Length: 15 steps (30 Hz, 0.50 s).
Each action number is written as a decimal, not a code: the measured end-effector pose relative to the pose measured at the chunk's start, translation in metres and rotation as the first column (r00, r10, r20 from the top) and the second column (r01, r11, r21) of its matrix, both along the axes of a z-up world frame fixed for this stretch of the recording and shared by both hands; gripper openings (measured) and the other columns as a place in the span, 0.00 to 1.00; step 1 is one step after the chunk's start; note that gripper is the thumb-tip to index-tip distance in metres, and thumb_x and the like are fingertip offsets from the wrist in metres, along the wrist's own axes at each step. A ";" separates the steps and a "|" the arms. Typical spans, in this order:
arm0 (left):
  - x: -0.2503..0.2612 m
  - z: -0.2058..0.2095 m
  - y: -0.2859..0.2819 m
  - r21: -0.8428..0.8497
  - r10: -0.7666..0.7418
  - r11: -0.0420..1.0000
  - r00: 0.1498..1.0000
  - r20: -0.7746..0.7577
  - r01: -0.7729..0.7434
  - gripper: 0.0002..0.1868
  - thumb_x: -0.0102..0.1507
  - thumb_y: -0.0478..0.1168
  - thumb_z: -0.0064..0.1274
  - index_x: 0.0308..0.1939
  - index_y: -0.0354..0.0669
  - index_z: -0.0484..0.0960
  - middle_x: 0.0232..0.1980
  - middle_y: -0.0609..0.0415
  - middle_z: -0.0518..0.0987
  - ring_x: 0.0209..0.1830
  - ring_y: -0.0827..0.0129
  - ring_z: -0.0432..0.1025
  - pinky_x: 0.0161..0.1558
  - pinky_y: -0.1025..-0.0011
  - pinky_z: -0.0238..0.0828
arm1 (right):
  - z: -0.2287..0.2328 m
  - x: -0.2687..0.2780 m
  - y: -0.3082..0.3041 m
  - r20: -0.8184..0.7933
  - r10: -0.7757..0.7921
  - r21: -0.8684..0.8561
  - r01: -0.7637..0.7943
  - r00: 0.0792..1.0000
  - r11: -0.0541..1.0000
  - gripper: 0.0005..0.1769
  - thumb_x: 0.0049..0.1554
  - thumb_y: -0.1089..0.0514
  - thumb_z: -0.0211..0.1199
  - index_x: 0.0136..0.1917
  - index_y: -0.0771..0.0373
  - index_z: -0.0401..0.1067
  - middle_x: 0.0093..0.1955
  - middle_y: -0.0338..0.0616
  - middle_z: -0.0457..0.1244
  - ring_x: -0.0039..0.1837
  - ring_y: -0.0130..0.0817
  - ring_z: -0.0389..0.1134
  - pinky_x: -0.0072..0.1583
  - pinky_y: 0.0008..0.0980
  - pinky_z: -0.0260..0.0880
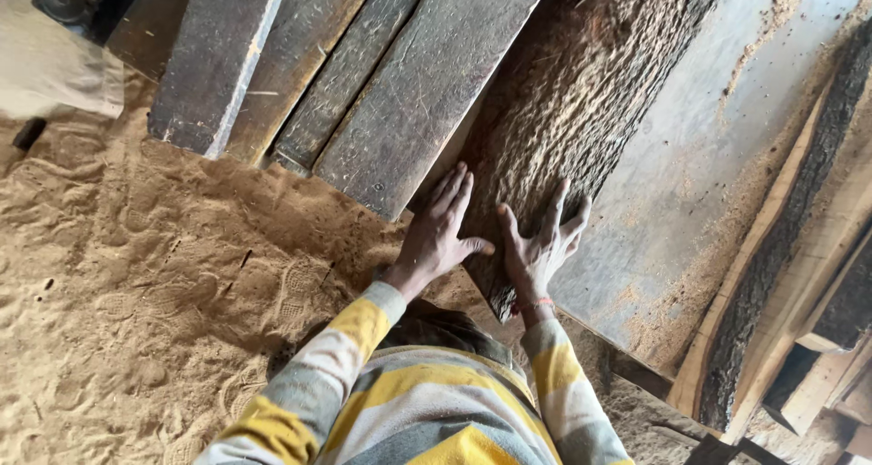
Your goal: The person positions a log onto a powered saw and feeds it through the blade, removing bark and creating a flat surface.
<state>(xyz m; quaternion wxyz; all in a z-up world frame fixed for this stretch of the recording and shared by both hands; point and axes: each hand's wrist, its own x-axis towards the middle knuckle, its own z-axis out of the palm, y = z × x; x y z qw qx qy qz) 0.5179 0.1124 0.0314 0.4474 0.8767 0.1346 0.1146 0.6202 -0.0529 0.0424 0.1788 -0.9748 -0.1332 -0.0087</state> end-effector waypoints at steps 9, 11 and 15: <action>0.069 -0.032 0.004 -0.060 0.020 0.998 0.990 0.143 -0.012 0.72 0.47 0.63 0.72 0.80 0.31 0.45 0.83 0.33 0.47 0.83 0.42 0.46 0.81 0.54 0.47 | -0.002 0.063 0.015 0.000 -0.031 -0.021 0.031 1.000 0.999 0.59 0.54 0.16 0.59 0.87 0.38 0.42 0.88 0.63 0.35 0.86 0.63 0.41 0.78 0.69 0.42; 0.086 -0.035 0.007 -0.067 0.021 0.998 0.989 0.144 -0.011 0.72 0.46 0.62 0.73 0.79 0.30 0.45 0.83 0.33 0.47 0.83 0.42 0.46 0.81 0.55 0.47 | -0.001 0.080 0.018 0.008 -0.021 -0.004 0.021 1.000 1.000 0.59 0.54 0.15 0.60 0.87 0.39 0.42 0.87 0.63 0.36 0.86 0.63 0.42 0.78 0.68 0.44; 0.123 -0.038 0.014 -0.046 0.026 0.999 0.983 0.180 -0.018 0.72 0.46 0.62 0.73 0.79 0.30 0.46 0.83 0.32 0.47 0.84 0.42 0.46 0.81 0.56 0.48 | 0.000 0.111 0.027 -0.003 -0.028 0.007 0.028 1.000 1.000 0.60 0.54 0.16 0.62 0.87 0.39 0.42 0.86 0.64 0.37 0.84 0.64 0.43 0.77 0.68 0.45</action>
